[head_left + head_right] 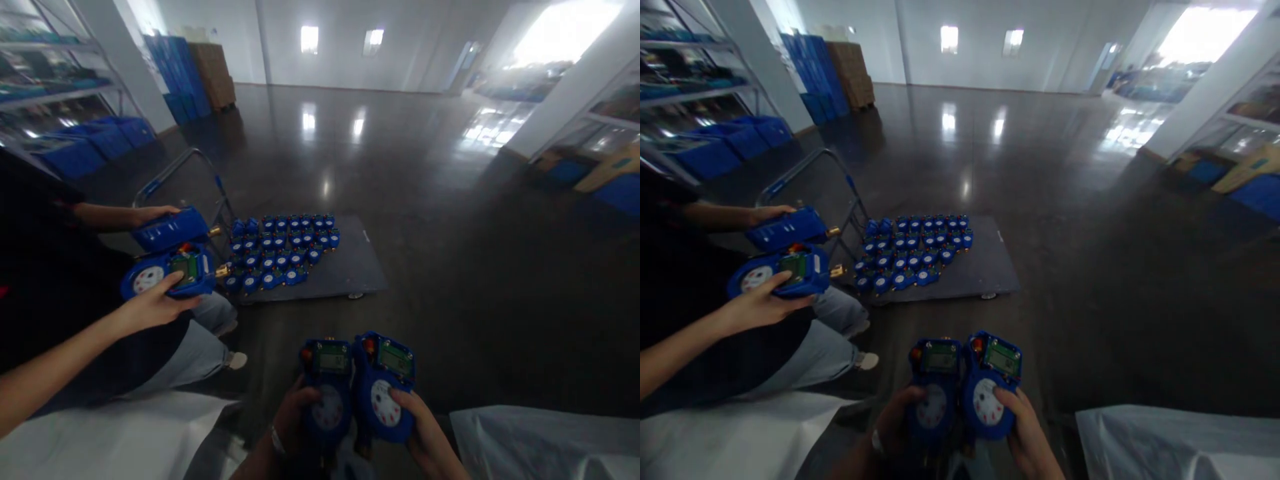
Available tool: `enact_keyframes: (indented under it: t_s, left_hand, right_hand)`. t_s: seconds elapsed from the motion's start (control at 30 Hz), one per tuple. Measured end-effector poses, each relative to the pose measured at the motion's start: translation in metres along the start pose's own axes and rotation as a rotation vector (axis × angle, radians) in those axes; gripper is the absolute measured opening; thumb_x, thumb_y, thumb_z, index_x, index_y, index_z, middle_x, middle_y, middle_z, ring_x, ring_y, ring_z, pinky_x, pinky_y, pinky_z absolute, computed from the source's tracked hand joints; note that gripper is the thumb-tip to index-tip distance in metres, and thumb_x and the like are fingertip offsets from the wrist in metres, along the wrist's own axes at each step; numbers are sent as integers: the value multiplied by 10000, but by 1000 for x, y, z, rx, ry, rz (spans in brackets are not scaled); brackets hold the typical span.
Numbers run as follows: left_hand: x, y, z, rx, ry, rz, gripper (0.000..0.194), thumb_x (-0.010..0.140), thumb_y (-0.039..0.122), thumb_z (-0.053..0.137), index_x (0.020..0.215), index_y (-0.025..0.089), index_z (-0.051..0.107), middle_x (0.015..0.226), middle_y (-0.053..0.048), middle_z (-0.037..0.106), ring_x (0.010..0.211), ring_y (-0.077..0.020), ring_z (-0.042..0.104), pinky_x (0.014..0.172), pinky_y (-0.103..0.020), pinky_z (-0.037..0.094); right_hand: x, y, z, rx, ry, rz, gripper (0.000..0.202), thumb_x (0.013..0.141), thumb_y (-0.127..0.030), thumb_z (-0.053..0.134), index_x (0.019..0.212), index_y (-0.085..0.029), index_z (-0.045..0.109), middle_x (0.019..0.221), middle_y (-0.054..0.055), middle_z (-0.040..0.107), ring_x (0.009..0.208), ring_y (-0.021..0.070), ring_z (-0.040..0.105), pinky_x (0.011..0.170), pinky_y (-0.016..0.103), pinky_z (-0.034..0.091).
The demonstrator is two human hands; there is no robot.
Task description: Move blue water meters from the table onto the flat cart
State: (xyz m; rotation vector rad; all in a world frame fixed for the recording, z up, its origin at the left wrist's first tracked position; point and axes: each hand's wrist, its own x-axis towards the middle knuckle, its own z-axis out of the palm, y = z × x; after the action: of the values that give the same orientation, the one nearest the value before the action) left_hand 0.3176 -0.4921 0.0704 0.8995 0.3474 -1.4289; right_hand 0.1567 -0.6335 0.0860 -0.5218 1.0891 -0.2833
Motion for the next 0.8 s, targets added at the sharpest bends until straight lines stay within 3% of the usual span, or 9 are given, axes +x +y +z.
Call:
enact_keyframes:
  t_s: [0.13, 0.23, 0.33, 0.47, 0.6, 0.7, 0.8]
  left_hand:
    - [53, 43, 33, 70, -129, -1, 298, 611, 200, 645, 905, 196, 597, 886, -90, 650, 816, -304, 616, 746, -418, 487]
    - [98, 65, 62, 92, -125, -46, 295, 630, 178, 617, 924, 201, 594, 861, -88, 653, 784, -281, 618, 725, -388, 492]
    - [151, 82, 94, 115, -86, -47, 285, 606, 174, 634, 887, 204, 599, 804, -76, 655, 731, -272, 619, 680, -378, 493]
    - [242, 94, 135, 133, -14, -28, 300, 594, 214, 676, 876, 229, 577, 752, -37, 656, 668, -243, 618, 630, -357, 487]
    - [347, 93, 168, 95, 226, -14, 383, 489, 243, 705, 827, 173, 540, 645, -60, 637, 576, -252, 599, 551, -355, 474]
    - [416, 95, 191, 49, 333, -31, 291, 539, 280, 682, 738, 117, 548, 613, -100, 628, 556, -232, 594, 561, -329, 472]
    - [467, 113, 220, 2, 406, -38, 278, 540, 257, 689, 733, 114, 550, 613, -101, 631, 569, -237, 601, 562, -320, 468]
  right_hand:
    - [35, -52, 14, 50, 32, -27, 515, 373, -352, 818, 790, -117, 630, 813, 115, 675, 724, 280, 632, 679, 354, 498]
    - [64, -93, 16, 60, 51, -41, 475, 390, -359, 803, 768, -131, 628, 825, 108, 674, 734, 278, 629, 676, 354, 493]
    - [108, -135, 4, 57, 19, -48, 445, 450, -377, 769, 803, -140, 635, 800, 102, 672, 719, 267, 625, 652, 347, 487]
    - [197, -197, -25, 40, -9, -41, 357, 508, -328, 735, 804, -157, 632, 753, 74, 667, 652, 216, 612, 634, 320, 477]
    - [298, -274, -51, -14, -27, -4, 350, 489, -271, 709, 795, -135, 611, 678, 54, 652, 607, 205, 600, 577, 287, 455]
    - [365, -335, -58, -82, -78, 59, 435, 467, -222, 678, 883, -126, 597, 687, 55, 652, 572, 210, 591, 543, 288, 445]
    - [420, -391, -51, -135, -111, 92, 482, 462, -186, 654, 935, -129, 585, 724, 52, 657, 565, 194, 584, 512, 267, 433]
